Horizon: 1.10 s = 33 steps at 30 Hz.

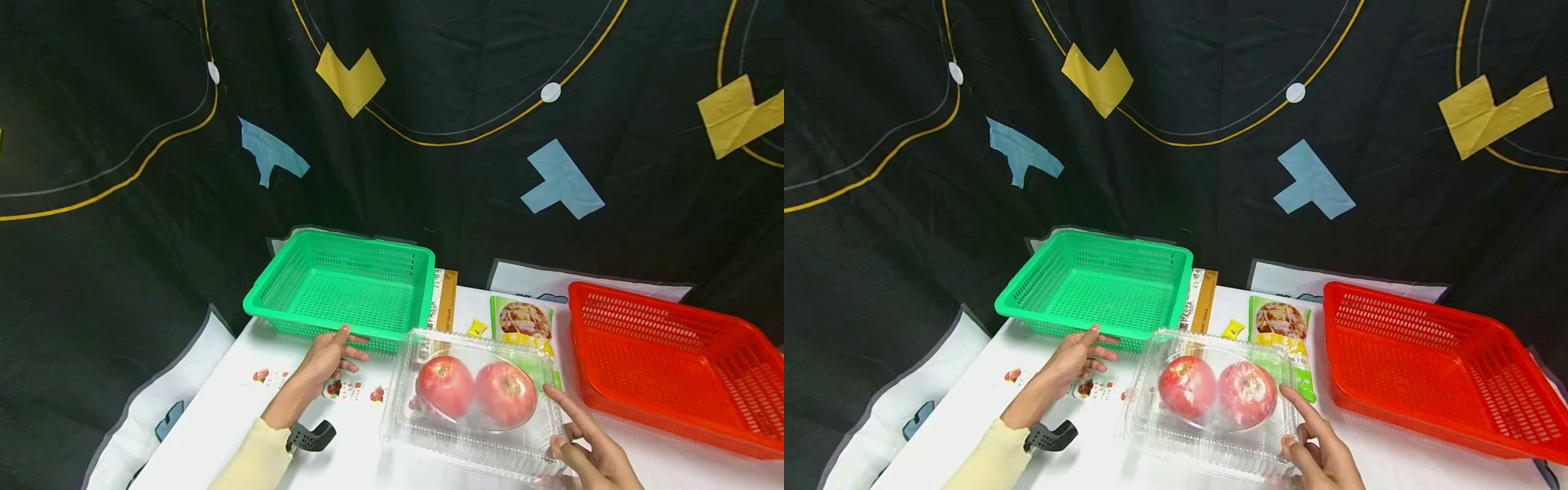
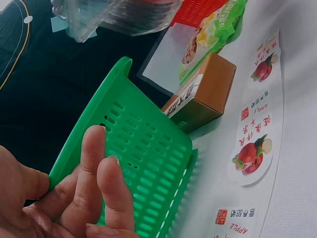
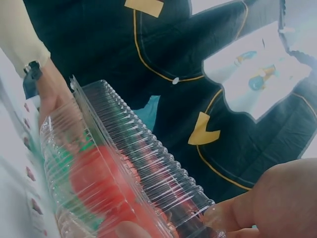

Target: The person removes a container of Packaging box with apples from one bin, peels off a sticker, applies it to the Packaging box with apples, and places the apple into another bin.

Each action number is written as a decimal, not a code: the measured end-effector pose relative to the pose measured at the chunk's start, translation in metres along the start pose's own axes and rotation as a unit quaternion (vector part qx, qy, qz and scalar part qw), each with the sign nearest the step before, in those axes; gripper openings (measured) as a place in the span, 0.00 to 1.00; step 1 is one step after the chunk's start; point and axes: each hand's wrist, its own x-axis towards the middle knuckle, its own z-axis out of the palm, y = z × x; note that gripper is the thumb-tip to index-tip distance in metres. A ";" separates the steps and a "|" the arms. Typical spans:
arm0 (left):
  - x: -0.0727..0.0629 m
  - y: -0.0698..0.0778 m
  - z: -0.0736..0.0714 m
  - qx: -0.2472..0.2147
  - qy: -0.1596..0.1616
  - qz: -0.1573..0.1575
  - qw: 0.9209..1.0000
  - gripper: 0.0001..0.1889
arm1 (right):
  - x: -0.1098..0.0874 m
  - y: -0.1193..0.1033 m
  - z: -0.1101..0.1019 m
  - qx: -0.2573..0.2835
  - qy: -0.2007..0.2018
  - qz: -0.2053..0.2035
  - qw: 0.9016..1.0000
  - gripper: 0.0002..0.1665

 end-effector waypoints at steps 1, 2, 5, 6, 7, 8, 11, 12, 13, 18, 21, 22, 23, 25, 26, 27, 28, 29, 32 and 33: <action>0.000 0.000 0.000 0.001 0.000 0.001 1.000 0.27 | -0.002 0.003 0.001 0.002 0.005 -0.005 1.000 0.34; 0.000 0.000 0.000 0.001 0.000 0.001 1.000 0.27 | -0.004 0.006 0.002 0.007 0.010 -0.011 1.000 0.34; 0.000 0.000 -0.001 0.005 0.000 0.002 1.000 0.27 | -0.009 0.015 0.006 -0.004 0.022 -0.030 0.999 0.33; 0.000 0.000 -0.001 0.005 0.000 0.003 1.000 0.27 | -0.010 0.018 0.008 -0.003 0.024 -0.027 0.999 0.33; 0.000 0.000 -0.001 0.006 0.001 0.002 1.000 0.27 | -0.011 0.021 0.009 0.006 0.025 -0.016 1.000 0.33; 0.000 0.000 -0.001 0.007 0.002 0.002 1.000 0.27 | -0.012 0.025 0.011 0.012 0.025 -0.013 1.000 0.34; 0.000 -0.001 0.000 0.008 0.003 0.001 1.000 0.27 | -0.011 0.037 0.009 0.042 -0.020 0.012 0.999 0.39; 0.000 -0.001 0.000 0.008 0.003 0.001 1.000 0.27 | -0.010 0.041 0.007 0.054 -0.046 0.014 0.997 0.41; 0.000 -0.001 0.000 0.007 0.002 0.000 1.000 0.27 | -0.009 0.044 0.005 0.071 -0.075 0.024 0.994 0.42; 0.000 0.000 0.000 0.003 -0.001 0.000 1.000 0.27 | -0.006 0.057 -0.004 0.136 -0.199 0.048 0.969 0.39; 0.000 0.000 0.000 0.004 -0.003 0.002 1.000 0.27 | -0.007 0.062 -0.004 0.121 -0.225 0.009 0.967 0.42; 0.000 0.000 0.000 0.004 -0.004 0.003 1.000 0.27 | -0.007 0.063 -0.003 0.113 -0.230 -0.006 0.967 0.43; 0.000 0.001 0.000 0.004 -0.005 0.003 1.000 0.27 | -0.007 0.064 -0.003 0.106 -0.234 -0.022 0.966 0.45; 0.000 0.001 0.000 0.003 -0.006 0.003 1.000 0.27 | -0.007 0.067 -0.002 0.097 -0.244 -0.040 0.964 0.46; 0.000 0.001 0.000 0.003 -0.006 0.003 1.000 0.27 | -0.007 0.069 -0.001 0.097 -0.249 -0.045 0.963 0.47; 0.000 0.001 0.000 0.002 -0.006 0.003 1.000 0.27 | -0.007 0.071 -0.001 0.102 -0.257 -0.048 0.960 0.47; 0.000 0.001 0.000 0.001 -0.006 0.003 1.000 0.27 | -0.006 0.073 -0.001 0.109 -0.262 -0.039 0.958 0.47; 0.000 0.001 0.000 0.001 -0.005 0.003 1.000 0.27 | -0.006 0.075 -0.001 0.117 -0.269 -0.033 0.955 0.47; 0.001 0.000 -0.001 0.002 -0.005 0.002 1.000 0.27 | -0.003 0.082 -0.001 0.159 -0.292 -0.008 0.943 0.46; 0.001 0.000 -0.001 0.002 -0.006 0.002 1.000 0.27 | -0.002 0.084 -0.001 0.178 -0.302 -0.009 0.936 0.47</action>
